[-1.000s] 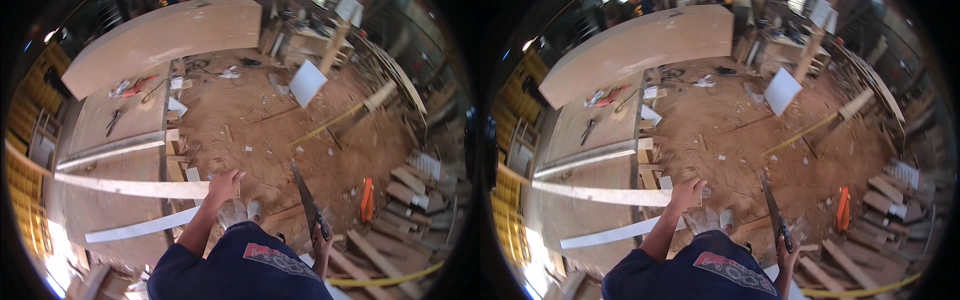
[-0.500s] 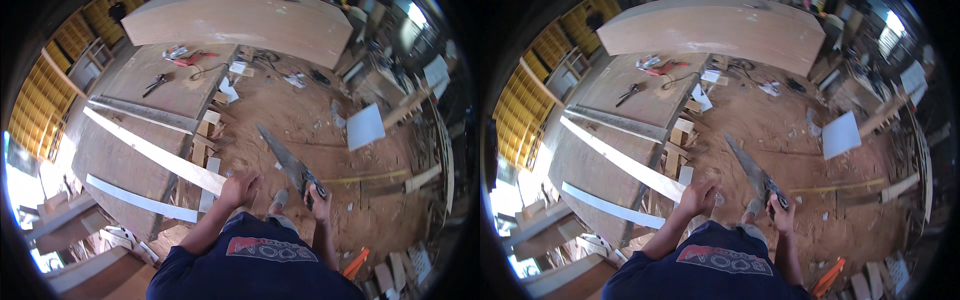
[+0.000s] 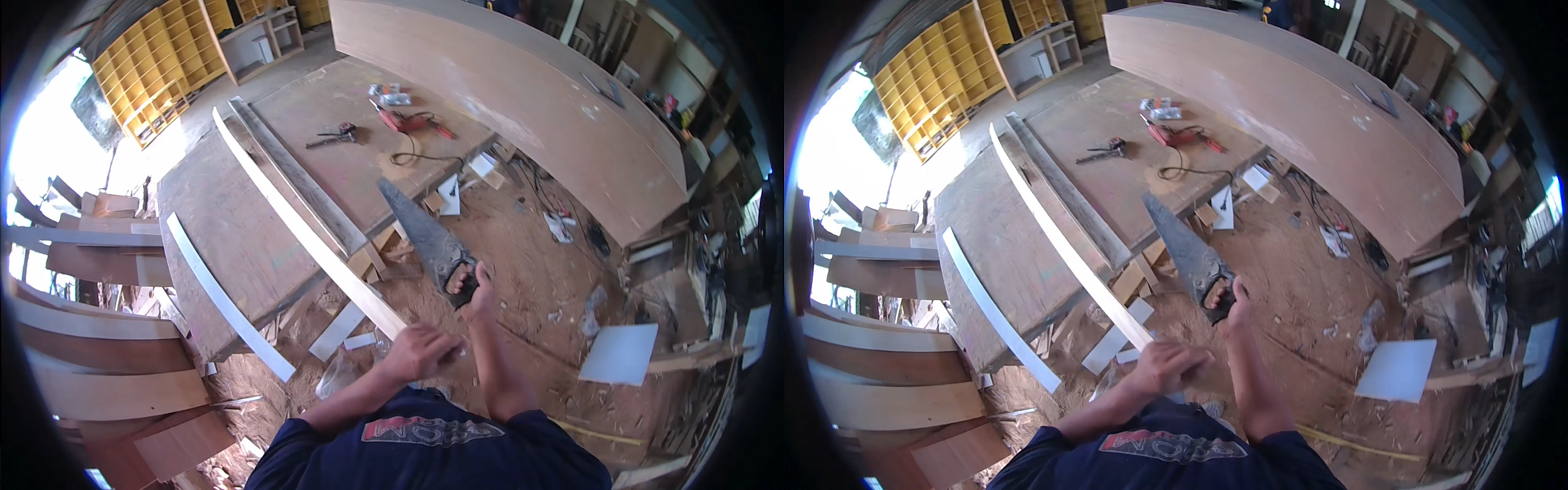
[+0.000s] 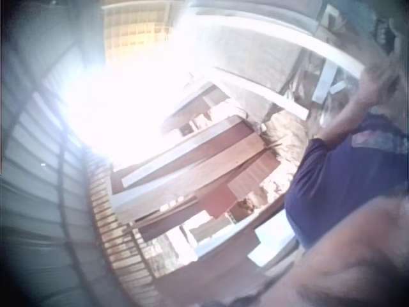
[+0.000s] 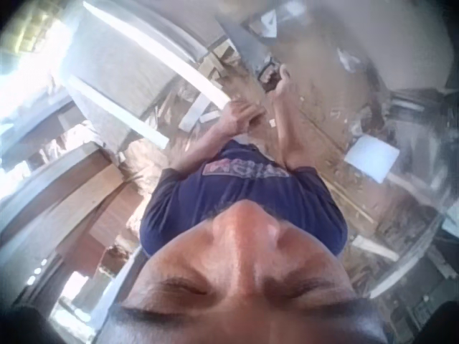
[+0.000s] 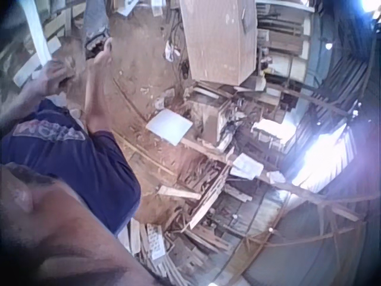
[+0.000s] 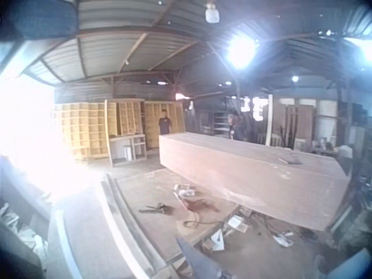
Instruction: The person fits a thin wood strip along the edge of a curved wooden structure, marks it using a square and a pencil, and then saws the strip using a hand saw.
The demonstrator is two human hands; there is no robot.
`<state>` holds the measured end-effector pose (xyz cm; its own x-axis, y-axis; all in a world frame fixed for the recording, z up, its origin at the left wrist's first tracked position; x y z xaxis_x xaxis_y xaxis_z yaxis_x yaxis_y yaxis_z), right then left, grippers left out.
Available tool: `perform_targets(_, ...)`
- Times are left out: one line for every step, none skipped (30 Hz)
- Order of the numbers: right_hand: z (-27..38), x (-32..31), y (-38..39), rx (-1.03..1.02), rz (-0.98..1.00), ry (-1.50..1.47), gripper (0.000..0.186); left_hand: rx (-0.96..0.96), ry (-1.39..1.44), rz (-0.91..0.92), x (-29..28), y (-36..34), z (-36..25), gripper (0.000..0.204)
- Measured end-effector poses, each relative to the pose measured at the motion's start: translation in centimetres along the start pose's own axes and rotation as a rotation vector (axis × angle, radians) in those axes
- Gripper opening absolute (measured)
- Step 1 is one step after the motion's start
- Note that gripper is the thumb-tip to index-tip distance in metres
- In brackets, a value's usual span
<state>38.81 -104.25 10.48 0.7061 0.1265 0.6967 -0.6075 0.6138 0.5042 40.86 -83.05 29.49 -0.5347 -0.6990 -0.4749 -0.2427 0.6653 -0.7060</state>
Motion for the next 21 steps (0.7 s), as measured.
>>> perform_targets(-1.3, 0.9, -3.5, 0.060, 0.061, -0.044, 0.038, 0.032, 0.020, -0.002, 0.2, -1.4, 0.0, 0.022)
perform_targets(-3.1, 1.7, -6.1, 0.064, 0.081, -0.054, 0.038, 0.071, 0.038, 0.002, 0.0, -2.8, 0.0, 0.026)
perform_targets(-5.3, 3.4, -8.6, 0.132, 0.118, -0.036, 0.038, 0.069, 0.005, 0.026, -0.4, -4.0, 0.0, 0.025)
perform_targets(-6.8, 5.6, -11.5, 0.192, 0.151, -0.010, 0.039, 0.069, -0.022, 0.044, -0.5, -5.3, 0.0, 0.025)
perform_targets(-8.3, 7.7, -13.9, 0.239, 0.216, -0.036, 0.040, 0.133, -0.037, -0.053, -0.6, -6.9, -0.2, 0.022)
perform_targets(-10.3, 8.1, -15.7, 0.294, 0.252, -0.060, 0.040, 0.124, -0.026, -0.059, -0.4, -7.9, 0.2, 0.022)
perform_targets(-11.8, 6.7, -19.6, 0.316, 0.221, -0.009, 0.043, 0.162, 0.000, -0.084, -0.3, -9.3, 0.3, 0.022)
perform_targets(-12.8, 6.9, -23.4, 0.334, 0.209, 0.045, 0.047, 0.215, 0.014, -0.118, -0.4, -10.5, 0.8, 0.023)
perform_targets(-14.3, 10.6, -21.7, 0.198, -0.044, 0.339, 0.068, 0.208, -0.010, -0.164, -0.7, -10.8, 2.0, 0.024)
perform_targets(-10.8, 7.6, -26.6, 0.284, 0.106, 0.225, 0.088, 0.281, 0.098, -0.140, 0.8, -12.9, 1.5, 0.024)
perform_targets(-12.0, 10.2, -25.1, 0.398, 0.005, 0.443, 0.092, 0.212, 0.047, -0.102, 0.4, -12.9, 2.7, 0.023)
perform_targets(-12.4, 12.3, -23.4, 0.500, -0.095, 0.661, 0.097, 0.146, 0.003, -0.061, 0.1, -13.0, 3.8, 0.023)
perform_targets(-11.4, 12.4, -23.3, 0.488, -0.102, 0.645, 0.097, 0.159, 0.015, -0.050, 0.2, -13.5, 4.3, 0.023)
perform_targets(-10.2, 12.6, -23.1, 0.451, 0.070, 0.768, 0.099, 0.157, 0.048, -0.030, 0.6, -13.9, 5.3, 0.024)
perform_targets(-8.7, 12.5, -22.9, 0.406, 0.237, 0.888, 0.100, 0.157, 0.085, -0.008, 1.2, -14.3, 6.1, 0.025)
perform_targets(-8.3, 14.5, -19.8, 0.512, 0.447, 0.863, 0.100, 0.146, 0.060, -0.014, 0.8, -14.1, 7.1, 0.025)
perform_targets(-6.3, 16.5, -15.2, 0.610, 0.649, 0.832, 0.099, 0.076, 0.030, -0.027, 0.5, -13.9, 8.1, 0.024)
perform_targets(-4.5, 15.6, -12.5, 0.644, 0.768, 0.680, 0.096, 0.026, 0.039, -0.023, 1.3, -14.2, 8.7, 0.023)
perform_targets(-2.7, 14.5, -9.6, 0.678, 0.888, 0.525, 0.093, 0.034, 0.060, -0.016, 2.2, -14.3, 9.3, 0.023)
perform_targets(0.7, 15.3, -5.8, 0.660, 0.898, 0.591, 0.091, 0.040, 0.067, -0.070, 2.7, -14.1, 10.2, 0.021)
perform_targets(3.3, 13.1, -4.8, 0.738, 0.985, 0.392, 0.084, 0.067, 0.108, -0.113, 3.7, -14.4, 10.6, 0.019)
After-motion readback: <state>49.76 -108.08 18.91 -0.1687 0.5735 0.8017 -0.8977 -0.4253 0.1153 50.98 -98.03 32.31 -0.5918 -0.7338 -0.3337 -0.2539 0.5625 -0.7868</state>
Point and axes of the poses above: each hand's wrist, its own y-axis away from the middle knuckle, its own x-axis out of the palm, z = x × y, the point moved 5 cm from there along -y, towards the middle knuckle, and after that the axes turned 4 degrees about -z, right-handed, at the moved point
